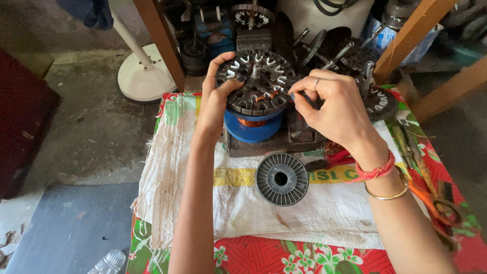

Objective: The person winds copper wire around the slots of a motor armature using a hand-held tool to guide and press the wire into place. They repeatedly rotate the armature and adjust the wire to ensure it fits tightly within each slot.

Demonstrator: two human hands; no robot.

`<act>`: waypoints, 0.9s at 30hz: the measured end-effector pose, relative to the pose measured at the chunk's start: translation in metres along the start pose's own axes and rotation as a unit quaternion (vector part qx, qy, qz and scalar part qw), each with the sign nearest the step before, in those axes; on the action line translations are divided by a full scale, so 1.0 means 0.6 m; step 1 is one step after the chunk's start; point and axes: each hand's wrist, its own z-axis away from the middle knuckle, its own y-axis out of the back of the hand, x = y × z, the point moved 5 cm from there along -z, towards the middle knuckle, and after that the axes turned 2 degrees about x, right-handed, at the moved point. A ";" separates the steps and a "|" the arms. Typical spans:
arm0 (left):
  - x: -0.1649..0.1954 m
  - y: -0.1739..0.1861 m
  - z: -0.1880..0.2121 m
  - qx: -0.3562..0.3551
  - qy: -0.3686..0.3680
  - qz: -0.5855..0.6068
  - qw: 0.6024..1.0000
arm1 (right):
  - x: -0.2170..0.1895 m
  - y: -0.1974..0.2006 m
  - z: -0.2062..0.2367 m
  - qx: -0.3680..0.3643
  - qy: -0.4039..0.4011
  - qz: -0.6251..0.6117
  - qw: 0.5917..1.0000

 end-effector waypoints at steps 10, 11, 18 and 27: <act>-0.001 -0.001 -0.001 -0.003 0.001 0.010 1.000 | 0.007 0.005 -0.001 -0.043 -0.038 -0.001 0.998; -0.001 -0.001 -0.001 -0.003 0.003 0.014 1.000 | 0.009 0.005 -0.001 -0.044 -0.043 0.006 0.998; 0.002 -0.004 0.000 0.002 0.000 0.002 1.000 | 0.027 -0.001 -0.001 -0.056 -0.102 0.029 0.993; 0.001 -0.002 0.001 0.001 -0.006 0.003 1.000 | 0.042 -0.011 0.004 -0.105 -0.124 0.057 0.985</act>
